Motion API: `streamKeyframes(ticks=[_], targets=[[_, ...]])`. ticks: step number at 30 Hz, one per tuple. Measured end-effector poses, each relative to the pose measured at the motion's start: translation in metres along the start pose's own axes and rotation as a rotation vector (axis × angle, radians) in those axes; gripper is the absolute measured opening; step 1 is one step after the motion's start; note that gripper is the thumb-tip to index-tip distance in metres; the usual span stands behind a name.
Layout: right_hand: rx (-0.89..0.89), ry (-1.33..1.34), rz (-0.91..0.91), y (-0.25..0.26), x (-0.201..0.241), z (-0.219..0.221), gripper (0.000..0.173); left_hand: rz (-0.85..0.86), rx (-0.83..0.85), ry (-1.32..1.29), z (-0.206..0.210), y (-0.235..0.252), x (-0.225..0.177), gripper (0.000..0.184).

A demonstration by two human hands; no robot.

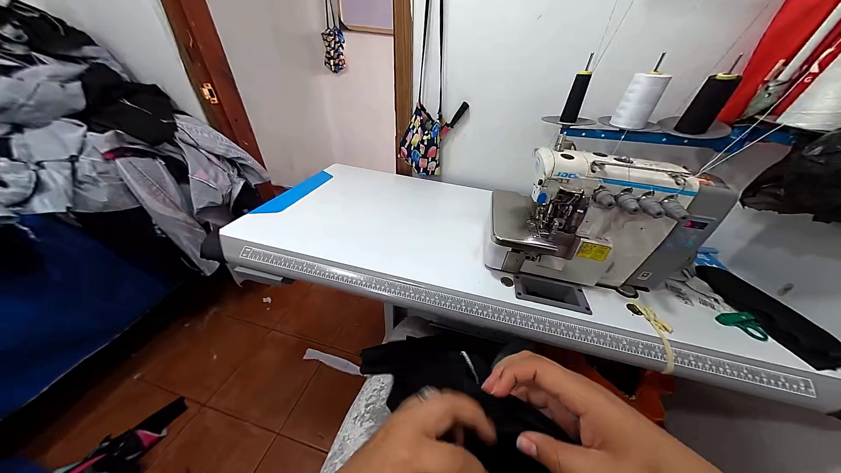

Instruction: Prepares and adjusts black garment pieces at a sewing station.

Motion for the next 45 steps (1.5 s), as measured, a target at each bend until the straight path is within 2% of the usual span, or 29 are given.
streamKeyframes(ticks=[2, 5, 9, 12, 14, 17, 21, 24, 28, 30, 32, 34, 36, 38, 40, 42, 45], targets=[[0.034, 0.002, -0.047, 0.000, -0.001, 0.011, 0.037, 0.013, -0.052, 0.132, -0.003, -0.003, 0.025, 0.021], [0.003, -0.081, -0.054, 0.000, 0.003, 0.018, 0.044, -0.001, 0.010, -0.006, 0.003, -0.006, 0.049, 0.023], [-0.114, -0.367, 0.118, -0.009, -0.003, 0.013, 0.055, 0.027, 0.002, -0.117, -0.009, -0.007, 0.048, 0.019], [-0.174, -0.545, 0.208, -0.017, -0.022, 0.005, 0.040, 0.053, -0.026, -0.057, -0.026, -0.010, 0.046, 0.021], [-0.274, -0.635, 0.148, -0.016, -0.026, -0.006, 0.024, 0.054, -0.011, -0.036, -0.035, -0.010, 0.047, 0.023], [-0.419, -0.633, 0.012, -0.004, -0.011, -0.018, 0.027, 0.038, 0.087, -0.069, -0.040, -0.006, 0.045, 0.027], [-0.300, -0.466, -0.096, 0.021, 0.014, 0.000, 0.032, 0.059, 0.201, -0.199, -0.035, 0.010, 0.035, 0.030], [-0.330, -0.535, -0.158, 0.030, 0.015, 0.011, 0.031, 0.052, 0.185, -0.267, -0.032, 0.017, 0.032, 0.029], [-0.544, -0.774, -0.285, 0.016, 0.032, 0.009, 0.025, 0.034, 0.133, -0.237, -0.036, 0.015, 0.035, 0.029], [-0.460, -0.828, -0.378, 0.003, 0.044, 0.023, 0.016, 0.019, 0.130, -0.251, -0.039, 0.013, 0.035, 0.029], [-0.218, -0.846, -0.423, 0.000, 0.044, 0.045, 0.015, 0.009, 0.149, -0.297, -0.042, 0.012, 0.035, 0.029], [-0.027, -0.868, -0.380, 0.002, 0.031, 0.063, 0.019, 0.001, 0.209, -0.358, -0.043, 0.011, 0.034, 0.030], [0.081, -0.917, -0.312, 0.003, 0.018, 0.071, 0.017, 0.002, 0.277, -0.396, -0.041, 0.012, 0.033, 0.030], [0.142, -0.991, -0.212, 0.002, 0.009, 0.071, 0.012, 0.001, 0.320, -0.352, -0.038, 0.014, 0.029, 0.030], [0.179, -1.084, -0.141, 0.000, 0.005, 0.059, 0.029, -0.014, 0.328, -0.189, -0.039, 0.019, 0.026, 0.030], [0.207, -1.181, -0.162, 0.001, 0.015, 0.036, 0.036, -0.014, 0.308, -0.021, -0.044, 0.025, 0.025, 0.029], [0.149, -1.313, -0.234, 0.012, 0.056, -0.008, 0.035, 0.021, 0.251, 0.100, -0.059, 0.042, 0.018, 0.029]])
Point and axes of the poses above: each hand's wrist, its own y-axis towards the middle knuckle, its own z-axis out of the palm, x = y × z, the point moved 7 cm from there along y, towards the middle knuckle, and after that the axes turned 8 degrees about -x, right-handed, at the moved point
